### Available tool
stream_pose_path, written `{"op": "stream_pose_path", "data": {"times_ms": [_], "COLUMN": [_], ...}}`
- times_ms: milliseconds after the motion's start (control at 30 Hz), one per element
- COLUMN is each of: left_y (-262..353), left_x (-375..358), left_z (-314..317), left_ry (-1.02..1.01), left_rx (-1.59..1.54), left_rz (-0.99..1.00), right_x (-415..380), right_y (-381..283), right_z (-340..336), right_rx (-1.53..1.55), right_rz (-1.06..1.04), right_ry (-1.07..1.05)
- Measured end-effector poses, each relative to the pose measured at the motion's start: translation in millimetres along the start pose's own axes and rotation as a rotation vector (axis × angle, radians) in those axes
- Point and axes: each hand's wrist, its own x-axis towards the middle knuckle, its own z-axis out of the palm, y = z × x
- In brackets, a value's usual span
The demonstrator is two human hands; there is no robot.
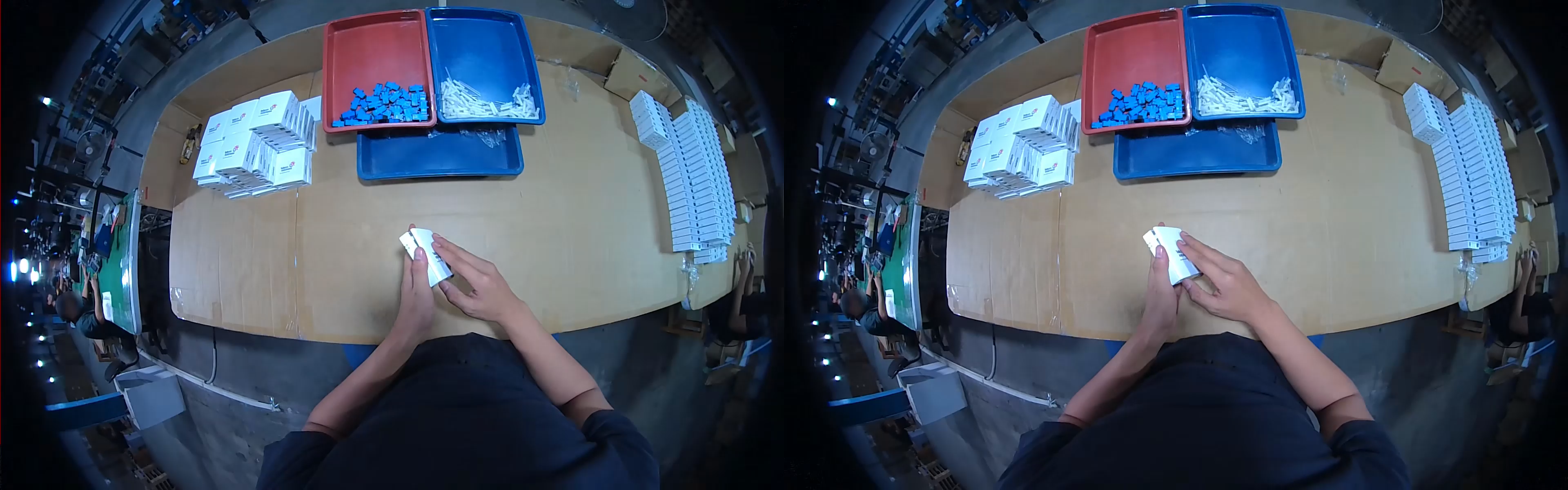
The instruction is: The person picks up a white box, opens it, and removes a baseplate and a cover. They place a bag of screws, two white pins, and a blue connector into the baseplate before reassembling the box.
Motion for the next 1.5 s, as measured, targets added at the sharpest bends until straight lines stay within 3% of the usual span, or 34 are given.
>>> {"op": "stream_pose_path", "data": {"times_ms": [200, 933, 1033, 1133, 1200, 1300, 1433, 1500], "left_y": [2.5, 2.0, 5.0, 15.8, 21.2, 24.7, 25.4, 27.2], "left_x": [-0.5, 4.7, 13.1, 11.8, 7.6, 5.5, 7.6, 5.7], "left_z": [10.1, 8.3, -7.6, -10.1, -9.1, -10.7, -9.8, -1.9], "left_ry": [0.102, 0.206, 0.084, -0.003, -0.124, -0.22, -0.217, -0.144], "left_rx": [0.037, -0.085, -0.042, -0.015, 0.219, 0.47, 0.553, 0.163], "left_rz": [0.016, -0.084, -0.078, 0.077, 0.312, 0.435, 0.515, 0.48], "right_x": [-6.1, -16.9, -9.9, -0.7, 2.8, 12.7, 18.6, 19.5], "right_y": [9.0, 9.7, 6.9, 8.1, 5.3, -5.7, -11.0, -14.8], "right_z": [13.0, 33.4, 27.1, 15.7, 12.8, -5.4, -11.4, -6.2], "right_rx": [-0.167, -0.238, -0.09, 0.143, 0.617, 0.819, 0.843, 0.894], "right_rz": [-0.104, -0.04, 0.058, 0.139, 0.722, 0.813, 0.73, 0.677], "right_ry": [0.08, 0.139, 0.094, 0.065, 0.133, 0.023, 0.031, 0.101]}}
